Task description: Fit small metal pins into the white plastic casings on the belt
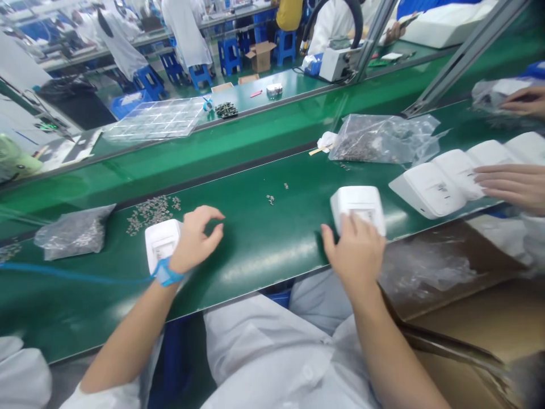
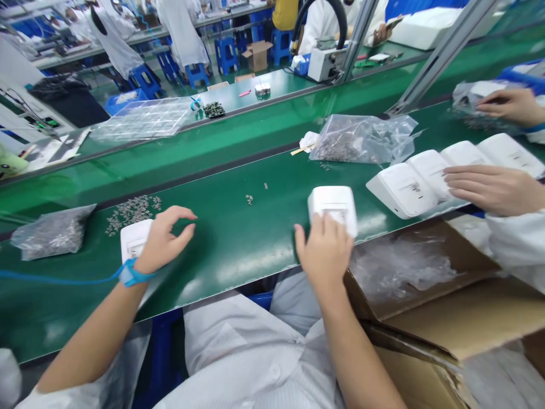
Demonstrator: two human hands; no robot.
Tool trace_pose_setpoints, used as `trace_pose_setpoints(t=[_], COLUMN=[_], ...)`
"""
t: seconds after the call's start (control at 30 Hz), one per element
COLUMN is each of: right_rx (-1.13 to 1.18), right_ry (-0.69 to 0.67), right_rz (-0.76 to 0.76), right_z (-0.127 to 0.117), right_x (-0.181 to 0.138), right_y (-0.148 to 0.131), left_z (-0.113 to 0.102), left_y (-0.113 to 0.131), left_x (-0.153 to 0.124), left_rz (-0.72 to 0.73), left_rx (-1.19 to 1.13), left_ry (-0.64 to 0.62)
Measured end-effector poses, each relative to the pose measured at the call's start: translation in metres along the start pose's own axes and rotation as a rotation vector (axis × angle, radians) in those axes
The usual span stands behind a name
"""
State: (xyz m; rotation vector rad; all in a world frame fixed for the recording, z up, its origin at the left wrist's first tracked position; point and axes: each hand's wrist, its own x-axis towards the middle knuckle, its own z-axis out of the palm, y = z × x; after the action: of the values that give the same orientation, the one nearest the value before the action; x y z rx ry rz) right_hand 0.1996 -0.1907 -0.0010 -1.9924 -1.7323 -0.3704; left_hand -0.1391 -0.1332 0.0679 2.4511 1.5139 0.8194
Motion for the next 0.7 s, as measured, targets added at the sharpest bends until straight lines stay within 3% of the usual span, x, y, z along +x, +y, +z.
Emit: trace_pose_setpoints(t=[0.1,0.23,0.33,0.4,0.53,0.7], right_rx=[0.22,0.357,0.296,0.277,0.273,0.353], right_ry=[0.038,0.037,-0.272,-0.357,-0.408,-0.361], right_rz=[-0.183,-0.109,-0.091,-0.112,-0.207,-0.217], right_z=[-0.013,-0.002,0.03,0.054,0.082,0.077], right_x=[-0.001,0.052,0.111,0.137,0.15,0.14], right_y=[-0.032,-0.046,-0.05,-0.053,-0.054,-0.043], left_z=[0.048,0.083,0.082,0.078,0.075,0.08], left_y=[0.024,0.042,0.043,0.04,0.027,0.009], left_x=[0.021,0.022,0.011,0.008,0.012,0.019], left_rz=[-0.021,-0.032,0.051,0.119,0.226,0.224], left_rx=[-0.154,-0.219,-0.192,-0.171,-0.231,-0.433], left_ry=[0.025,-0.072,-0.209,-0.292,-0.36,-0.213])
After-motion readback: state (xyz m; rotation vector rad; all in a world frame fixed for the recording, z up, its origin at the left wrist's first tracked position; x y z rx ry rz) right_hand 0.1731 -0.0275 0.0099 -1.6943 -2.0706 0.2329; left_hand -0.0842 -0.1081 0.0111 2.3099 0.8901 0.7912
